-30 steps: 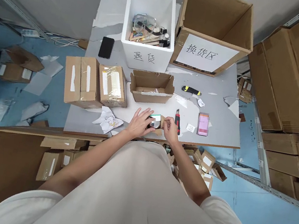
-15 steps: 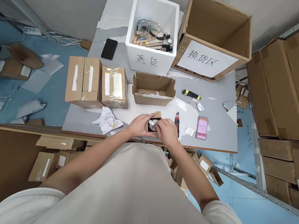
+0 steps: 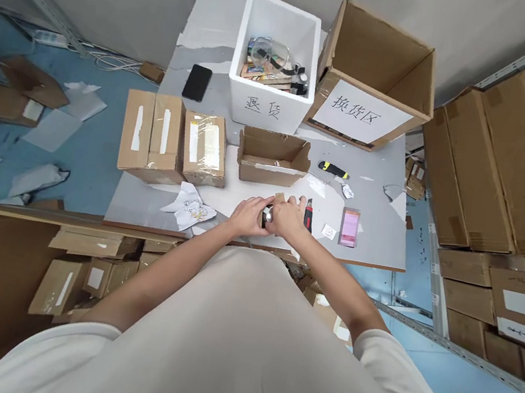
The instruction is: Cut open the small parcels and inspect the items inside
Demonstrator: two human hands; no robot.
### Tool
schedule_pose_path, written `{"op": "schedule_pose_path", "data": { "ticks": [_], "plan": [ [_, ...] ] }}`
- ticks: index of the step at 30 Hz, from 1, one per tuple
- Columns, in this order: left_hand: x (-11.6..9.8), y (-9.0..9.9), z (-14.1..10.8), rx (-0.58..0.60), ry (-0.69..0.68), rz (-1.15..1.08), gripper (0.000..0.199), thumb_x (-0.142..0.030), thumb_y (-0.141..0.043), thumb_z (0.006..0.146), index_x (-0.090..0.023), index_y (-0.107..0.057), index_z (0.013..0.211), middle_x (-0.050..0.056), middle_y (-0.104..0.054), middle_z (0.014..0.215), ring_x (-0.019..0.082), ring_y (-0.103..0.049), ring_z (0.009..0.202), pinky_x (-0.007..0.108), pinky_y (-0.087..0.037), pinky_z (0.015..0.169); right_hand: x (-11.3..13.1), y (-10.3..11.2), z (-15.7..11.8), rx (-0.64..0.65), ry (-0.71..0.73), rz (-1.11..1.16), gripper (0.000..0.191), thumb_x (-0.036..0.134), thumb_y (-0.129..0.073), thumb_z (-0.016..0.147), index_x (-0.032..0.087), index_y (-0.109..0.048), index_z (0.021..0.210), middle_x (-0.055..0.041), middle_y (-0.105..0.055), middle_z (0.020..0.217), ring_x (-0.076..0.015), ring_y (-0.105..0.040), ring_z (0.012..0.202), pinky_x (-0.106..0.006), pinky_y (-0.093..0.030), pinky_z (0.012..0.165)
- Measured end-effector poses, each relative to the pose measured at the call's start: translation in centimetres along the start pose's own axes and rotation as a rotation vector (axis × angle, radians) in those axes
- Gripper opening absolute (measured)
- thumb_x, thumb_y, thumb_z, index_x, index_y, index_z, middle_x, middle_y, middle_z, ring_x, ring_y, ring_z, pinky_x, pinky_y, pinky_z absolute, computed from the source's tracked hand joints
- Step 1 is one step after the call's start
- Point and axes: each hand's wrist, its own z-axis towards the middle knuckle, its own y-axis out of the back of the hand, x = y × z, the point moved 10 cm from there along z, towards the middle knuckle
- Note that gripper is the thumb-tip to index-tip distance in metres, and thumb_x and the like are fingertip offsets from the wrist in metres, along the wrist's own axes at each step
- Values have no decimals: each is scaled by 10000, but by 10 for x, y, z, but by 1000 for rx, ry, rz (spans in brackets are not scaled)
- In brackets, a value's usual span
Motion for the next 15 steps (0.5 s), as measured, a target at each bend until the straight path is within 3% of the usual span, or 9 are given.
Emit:
{"op": "schedule_pose_path", "data": {
  "ticks": [4, 8, 11, 15],
  "plan": [
    [2, 3, 0, -1, 23, 29, 898, -468, -729, 587, -186, -422, 1383, 111, -608, 1101, 315, -565, 1043, 412, -445, 880, -8, 45, -24, -141, 83, 117, 412, 324, -608, 679, 150, -563, 1050, -125, -659, 942, -309, -546, 940, -516, -251, 949],
    [3, 2, -1, 28, 23, -8, 999, -606, -738, 566, -215, -381, 1413, 111, -593, 1150, 316, -552, 1092, 420, -432, 913, -19, 93, -48, -186, 285, 312, 295, 301, -603, 660, 192, -520, 921, -73, -625, 896, -231, -546, 813, -369, -378, 798],
    [4, 4, 0, 36, 31, -14, 1060, -699, -714, 540, -198, -380, 1412, 145, -556, 1247, 340, -521, 1158, 467, -405, 964, -30, 130, -63, -243, 426, 518, 273, 229, -598, 660, 207, -492, 910, -50, -614, 912, -171, -529, 726, -299, -404, 692],
    [-3, 25, -2, -80, 56, 5, 1181, -742, -734, 450, -175, -369, 1419, 215, -405, 1427, 427, -347, 1331, 590, -267, 1062, -49, 167, -70, -345, 538, 790, 302, 188, -649, 649, 223, -497, 908, -42, -622, 1014, -117, -508, 651, -282, -428, 639]
  ]
}}
